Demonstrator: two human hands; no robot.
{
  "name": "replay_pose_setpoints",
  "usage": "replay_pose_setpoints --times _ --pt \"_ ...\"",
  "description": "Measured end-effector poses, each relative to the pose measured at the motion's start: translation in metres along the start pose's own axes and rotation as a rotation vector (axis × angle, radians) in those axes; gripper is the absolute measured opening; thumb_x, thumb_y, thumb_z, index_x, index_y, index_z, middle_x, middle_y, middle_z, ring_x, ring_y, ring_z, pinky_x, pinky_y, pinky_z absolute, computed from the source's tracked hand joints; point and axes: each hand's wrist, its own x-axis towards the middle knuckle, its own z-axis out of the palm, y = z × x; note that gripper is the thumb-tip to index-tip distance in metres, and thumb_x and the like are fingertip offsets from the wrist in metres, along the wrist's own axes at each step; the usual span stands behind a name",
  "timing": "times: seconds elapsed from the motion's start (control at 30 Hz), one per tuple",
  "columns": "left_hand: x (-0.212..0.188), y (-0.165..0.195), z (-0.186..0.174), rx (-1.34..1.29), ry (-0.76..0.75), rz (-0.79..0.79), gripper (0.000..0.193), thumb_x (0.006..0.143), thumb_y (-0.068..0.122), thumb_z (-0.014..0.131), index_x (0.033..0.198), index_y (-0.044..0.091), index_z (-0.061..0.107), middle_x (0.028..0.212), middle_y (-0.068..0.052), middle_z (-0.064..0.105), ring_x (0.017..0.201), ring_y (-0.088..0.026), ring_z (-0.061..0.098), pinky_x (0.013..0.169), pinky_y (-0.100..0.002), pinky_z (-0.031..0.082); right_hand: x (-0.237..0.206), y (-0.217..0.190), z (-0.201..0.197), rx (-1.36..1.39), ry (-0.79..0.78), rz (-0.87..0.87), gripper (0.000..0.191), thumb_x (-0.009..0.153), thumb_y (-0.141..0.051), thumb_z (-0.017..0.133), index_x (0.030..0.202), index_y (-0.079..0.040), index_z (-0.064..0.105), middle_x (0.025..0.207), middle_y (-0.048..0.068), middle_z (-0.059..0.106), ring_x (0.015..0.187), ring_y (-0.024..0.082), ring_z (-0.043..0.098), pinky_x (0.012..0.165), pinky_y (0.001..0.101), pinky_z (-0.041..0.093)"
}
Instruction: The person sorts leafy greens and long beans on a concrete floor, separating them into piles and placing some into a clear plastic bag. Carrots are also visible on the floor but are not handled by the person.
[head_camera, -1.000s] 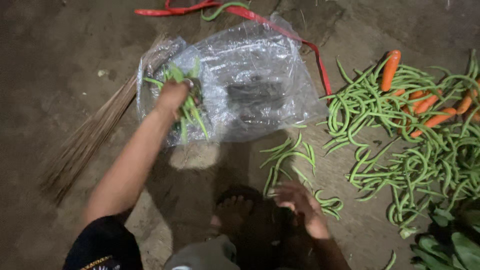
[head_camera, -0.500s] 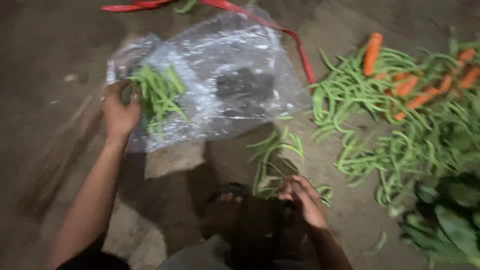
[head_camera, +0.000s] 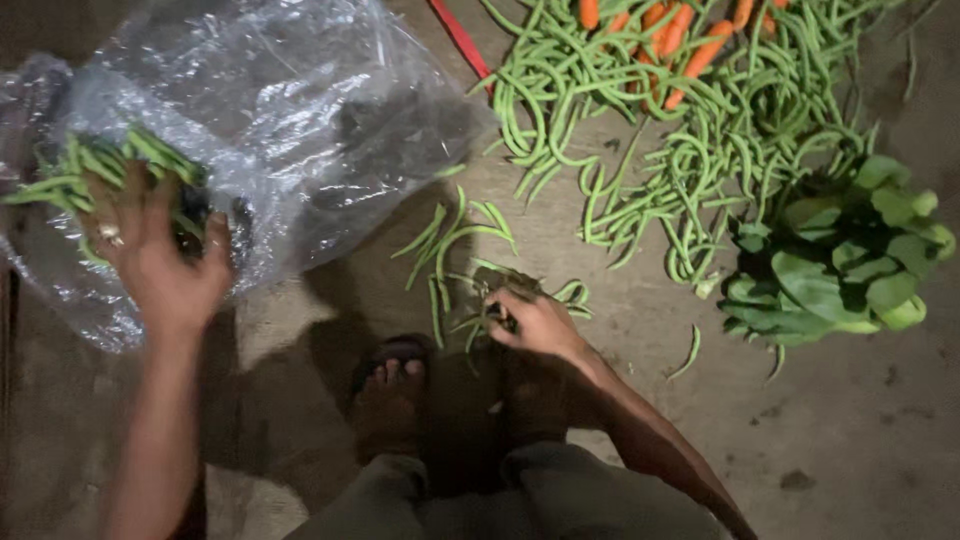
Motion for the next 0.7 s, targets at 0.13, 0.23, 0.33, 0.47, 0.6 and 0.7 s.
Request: replay_pose_setpoints --times 0.13,0.23,0.33,0.47,0.6,0.7 --pt "-0.048 0.085 0.06 -0.226 -0.097 0.206 0.047 0.086 0.022 0.065 0.13 0.005 0.062 0.119 -0.017 0.066 0.111 -0.034 0.064 0.097 -0.045 0.05 -0.004 0.028 0.004 0.123 0.474 0.02 0.012 0.092 -0.01 0.068 0.102 -0.005 0.069 0.1 0.013 0.074 0.09 0.03 0.073 0.078 0.0367 0.057" --pt "-0.066 0.13 0.14 -0.258 -0.403 0.158 0.042 0.084 0.023 0.071 0.125 0.011 0.066 0.115 -0.015 0.065 0.089 -0.035 0.067 0.072 -0.049 0.055 0.019 0.044 -0.008 0.188 0.527 0.036 0.011 0.092 -0.01 0.068 0.101 -0.003 0.067 0.098 0.013 0.073 0.091 0.029 0.073 0.082 0.037 0.057" --pt "-0.059 0.134 0.201 0.151 -0.119 0.314 0.056 0.082 0.03 0.076 0.127 0.003 0.057 0.119 -0.02 0.061 0.098 -0.038 0.068 0.074 -0.051 0.057 0.053 0.037 -0.01 0.149 0.535 -0.107 0.007 0.097 -0.01 0.069 0.1 -0.003 0.067 0.098 0.015 0.072 0.093 0.031 0.072 0.085 0.038 0.056" --pt "-0.041 0.111 0.226 0.193 -0.26 0.157 0.052 0.081 0.008 0.068 0.131 0.002 0.055 0.13 -0.027 0.059 0.101 -0.043 0.067 0.069 -0.048 0.059 0.094 0.017 -0.01 0.082 0.404 0.075 0.019 0.088 -0.014 0.074 0.1 -0.002 0.066 0.094 0.017 0.068 0.085 0.034 0.068 0.077 0.0414 0.052" --pt "-0.033 0.096 0.206 0.191 -0.232 0.157 0.044 0.086 0.013 0.069 0.128 0.005 0.057 0.122 -0.022 0.067 0.107 -0.042 0.068 0.086 -0.055 0.057 0.096 0.014 -0.022 0.127 0.541 -0.187 0.014 0.092 -0.012 0.071 0.1 -0.003 0.064 0.095 0.015 0.069 0.09 0.032 0.068 0.079 0.0396 0.055" --pt "-0.036 0.091 0.185 0.021 -0.711 -0.217 0.058 0.093 0.032 0.068 0.145 0.014 0.051 0.112 -0.022 0.072 0.105 -0.042 0.068 0.088 -0.053 0.054 0.081 0.021 -0.044 0.644 0.417 -0.187 0.01 0.102 -0.012 0.057 0.108 -0.004 0.061 0.096 0.009 0.066 0.091 0.023 0.066 0.084 0.0356 0.055"
